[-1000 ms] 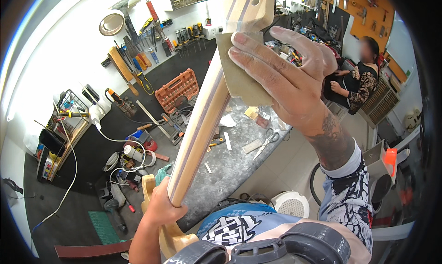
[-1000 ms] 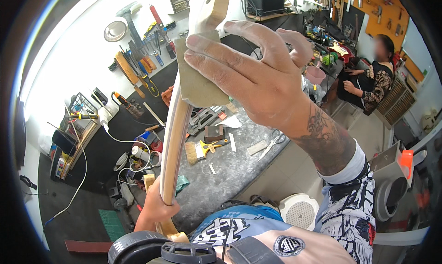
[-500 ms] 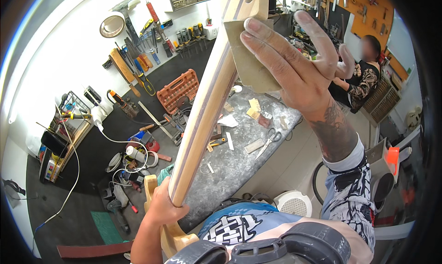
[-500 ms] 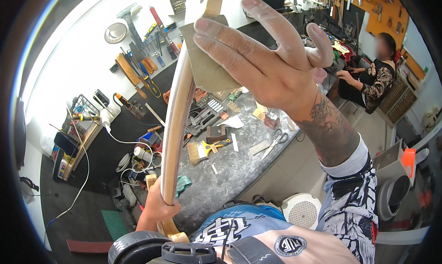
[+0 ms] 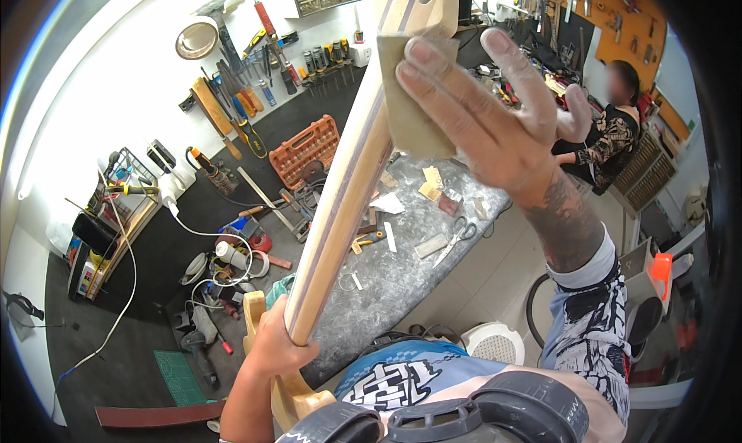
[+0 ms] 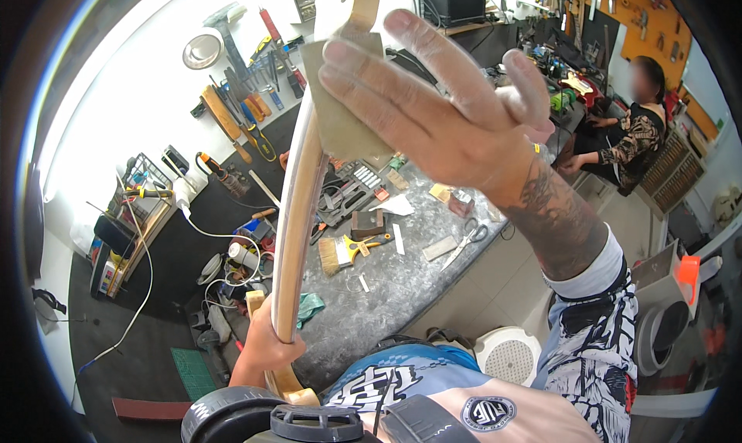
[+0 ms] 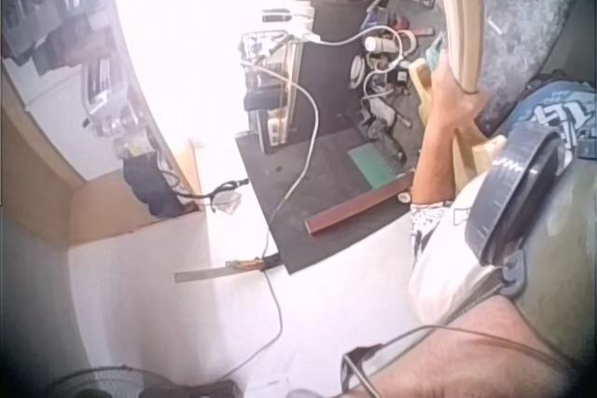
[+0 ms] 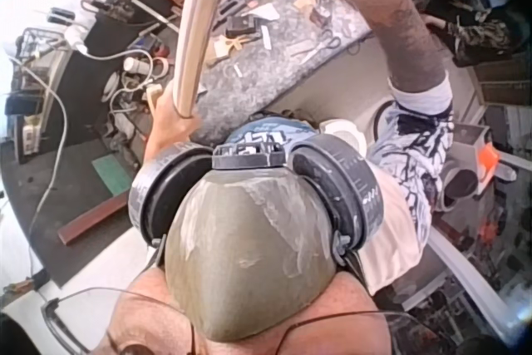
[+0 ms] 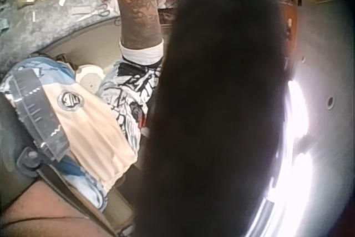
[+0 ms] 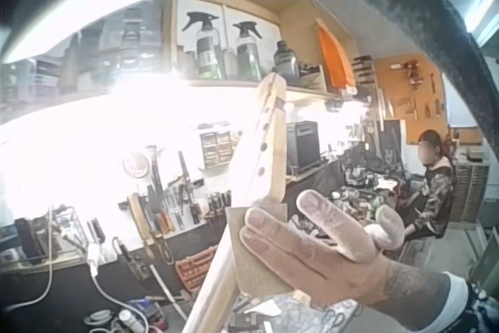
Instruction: The person sands the neck and headstock of a light-colored wooden guitar using a sanding block. They hold the guitar neck with their left hand and rub the sanding block along the fretboard and edges with their right hand. The person rotates the neck to sand different sides and contours.
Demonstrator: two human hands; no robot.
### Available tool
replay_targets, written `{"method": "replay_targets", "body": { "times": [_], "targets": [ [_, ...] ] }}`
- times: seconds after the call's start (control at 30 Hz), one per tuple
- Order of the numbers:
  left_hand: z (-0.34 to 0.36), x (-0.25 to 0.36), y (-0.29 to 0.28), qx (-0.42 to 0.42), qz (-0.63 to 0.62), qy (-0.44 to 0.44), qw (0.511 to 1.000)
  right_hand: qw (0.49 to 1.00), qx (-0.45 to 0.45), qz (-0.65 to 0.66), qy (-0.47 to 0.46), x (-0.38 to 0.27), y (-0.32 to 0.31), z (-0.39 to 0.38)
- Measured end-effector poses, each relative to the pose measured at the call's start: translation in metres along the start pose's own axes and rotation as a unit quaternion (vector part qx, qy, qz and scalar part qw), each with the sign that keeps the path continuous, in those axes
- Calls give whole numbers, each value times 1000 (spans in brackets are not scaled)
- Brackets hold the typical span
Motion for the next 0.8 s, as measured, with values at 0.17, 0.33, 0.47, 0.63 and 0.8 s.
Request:
{"method": "replay_targets", "body": {
  "times": [0.17, 0.33, 0.47, 0.63, 0.8],
  "targets": [
    [2, -1, 1, 3, 6, 5, 1000, 995, -49, 82, 41, -3, -2, 4],
    [2, -3, 5, -5, -4, -7, 1000, 994, -51, 67, 67, -8, -1, 2],
    [4, -1, 5, -4, -1, -1, 1000, 985, -89, 121, 80, -11, -3, 2],
    [3, 0, 7, -6, 1, 4, 1000, 998, 13, -53, 37, -2, -2, -1],
    [3, -1, 7, -13, 7, 3, 1000, 992, -82, 84, 50, -11, -4, -5]
  ]
}}
Point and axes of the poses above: each hand's wrist, its own z-axis towards the middle knuckle, its own y-axis out of the palm, x = y × z, the point moved 6 cm from there along z, towards the middle knuckle, and after that the axes turned 2 degrees about y, right-handed, at the moved point
